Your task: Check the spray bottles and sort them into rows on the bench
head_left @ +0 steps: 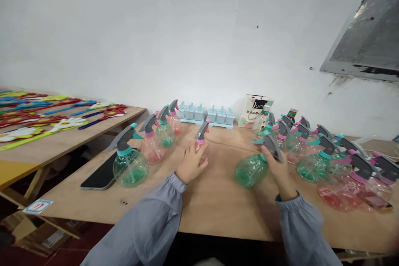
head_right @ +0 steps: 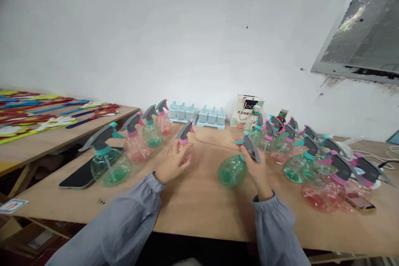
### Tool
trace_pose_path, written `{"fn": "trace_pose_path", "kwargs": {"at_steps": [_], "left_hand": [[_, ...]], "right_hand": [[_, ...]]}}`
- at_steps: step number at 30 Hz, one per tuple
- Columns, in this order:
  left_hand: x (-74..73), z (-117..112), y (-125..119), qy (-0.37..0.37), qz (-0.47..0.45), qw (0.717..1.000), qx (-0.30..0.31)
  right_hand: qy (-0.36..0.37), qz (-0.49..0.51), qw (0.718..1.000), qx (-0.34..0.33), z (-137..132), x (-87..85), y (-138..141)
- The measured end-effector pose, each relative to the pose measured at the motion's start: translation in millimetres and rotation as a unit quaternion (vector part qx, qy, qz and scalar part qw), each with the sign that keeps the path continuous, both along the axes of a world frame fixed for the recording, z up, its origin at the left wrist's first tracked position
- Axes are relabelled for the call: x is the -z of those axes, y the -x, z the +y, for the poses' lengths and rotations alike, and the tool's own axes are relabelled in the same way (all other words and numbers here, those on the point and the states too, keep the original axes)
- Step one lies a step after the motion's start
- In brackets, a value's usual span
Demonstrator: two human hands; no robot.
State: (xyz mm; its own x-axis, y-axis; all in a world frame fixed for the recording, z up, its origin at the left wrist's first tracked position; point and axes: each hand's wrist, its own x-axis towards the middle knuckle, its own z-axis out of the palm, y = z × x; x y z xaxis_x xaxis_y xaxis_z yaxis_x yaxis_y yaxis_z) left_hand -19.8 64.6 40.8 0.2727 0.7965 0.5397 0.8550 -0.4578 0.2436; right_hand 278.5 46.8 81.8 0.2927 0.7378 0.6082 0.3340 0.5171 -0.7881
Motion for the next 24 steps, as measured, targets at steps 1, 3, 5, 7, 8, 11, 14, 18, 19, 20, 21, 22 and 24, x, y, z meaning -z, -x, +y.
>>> {"fn": "trace_pose_path", "kwargs": {"at_steps": [1,3,5,7,8,11,14,18,19,20,21,22,24], "left_hand": [[0.1,0,0,-0.001,-0.001,1.0,0.001],[0.6,1,0,-0.004,-0.006,1.0,0.006],[1.3,1,1,-0.004,-0.01,1.0,0.009],[2.0,2,1,-0.004,-0.014,1.0,0.009],[2.2,2,1,-0.004,-0.015,1.0,0.009],[1.8,1,1,-0.001,-0.012,1.0,0.008],[0.5,1,0,0.01,-0.007,1.0,0.01],[0.9,1,0,0.006,-0.012,1.0,0.011],[1.5,2,-1,0.001,-0.014,1.0,0.01],[2.2,2,-1,-0.003,-0.016,1.0,0.009],[2.9,2,-1,-0.007,-0.017,1.0,0.008],[3.7,3,-1,-0.009,-0.017,1.0,0.008],[5.0,3,0,-0.01,-0.014,1.0,0.01]], "right_hand": [[0.013,0.023,0.998,0.057,-1,1.0,-17],[0.024,0.052,0.986,0.157,-3,4.5,-52],[0.006,0.07,0.973,0.218,-5,8.1,-83],[-0.033,0.068,0.967,0.243,-4,10.4,-107],[-0.052,0.062,0.965,0.25,-3,11.1,-116],[-0.072,0.036,0.96,0.269,4,11.7,-130],[-0.054,0.029,0.957,0.283,14,11.2,-135],[-0.044,0.04,0.953,0.298,27,9.6,-141],[-0.046,0.049,0.954,0.291,30,9.5,-143],[-0.048,0.058,0.956,0.282,34,9.7,-144],[-0.049,0.065,0.959,0.273,37,10.3,-146],[-0.051,0.071,0.961,0.264,41,11.3,-148],[-0.061,0.053,0.963,0.257,46,13.9,-150]]}}
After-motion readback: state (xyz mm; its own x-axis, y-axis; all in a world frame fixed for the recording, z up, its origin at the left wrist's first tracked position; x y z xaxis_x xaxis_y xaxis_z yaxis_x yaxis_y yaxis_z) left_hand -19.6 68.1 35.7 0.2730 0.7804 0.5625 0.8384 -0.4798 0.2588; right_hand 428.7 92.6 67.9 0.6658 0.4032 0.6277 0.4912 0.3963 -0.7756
